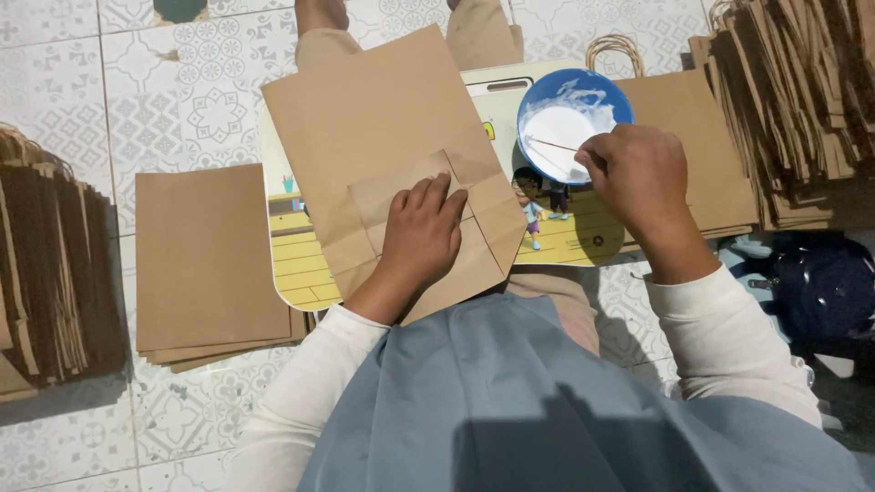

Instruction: Folding and gluing the bottom flaps of brown paper bags to assemble them.

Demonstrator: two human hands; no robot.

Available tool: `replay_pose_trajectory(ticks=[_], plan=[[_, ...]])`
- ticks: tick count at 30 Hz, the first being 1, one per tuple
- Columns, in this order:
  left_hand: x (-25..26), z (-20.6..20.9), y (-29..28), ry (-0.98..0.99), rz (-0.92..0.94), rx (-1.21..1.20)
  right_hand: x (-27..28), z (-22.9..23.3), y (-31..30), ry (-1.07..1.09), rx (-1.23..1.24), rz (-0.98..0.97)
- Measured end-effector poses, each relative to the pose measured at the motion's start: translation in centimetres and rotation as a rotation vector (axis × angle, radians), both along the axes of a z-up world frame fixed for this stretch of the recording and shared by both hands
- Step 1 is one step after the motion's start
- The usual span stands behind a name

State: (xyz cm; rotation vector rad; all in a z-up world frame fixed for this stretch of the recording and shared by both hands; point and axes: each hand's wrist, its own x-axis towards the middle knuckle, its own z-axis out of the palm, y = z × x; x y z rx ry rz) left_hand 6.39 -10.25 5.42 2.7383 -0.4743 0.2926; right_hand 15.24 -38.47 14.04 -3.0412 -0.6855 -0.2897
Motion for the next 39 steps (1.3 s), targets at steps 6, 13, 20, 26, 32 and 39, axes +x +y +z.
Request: replay_pose_trajectory(ticks=[6,13,20,26,32,39], plan=[[-0.1,0.0,0.1,-0.022,-0.001,-0.010,1.7,-2.6,-0.9,-0.302,-0.129,0.085],[0.0,-0.2,0.0,-0.052,0.001,0.000,2.8,-4.2,-0.4,-0.344,-0.136,0.117],[0.1,-0.3,0.1,-0.031,-0.002,-0.005,1.0,-2.2,0.0,-0.348,-0.070,0.119],[0.0,0.1,0.0,0.003,-0.004,-0.010,-0.4,-1.5,0.2,-0.296,0.029,0.121],[0.1,-0.2,0.0,0.000,0.003,-0.002,1.3,-3.1,-0.7,-0.291,0.063,0.073],[-0.3,0.1,-0.3,-0.196,0.036,-0.059,2.1,-2.0,1.1,-0.377,0.149,0.103]])
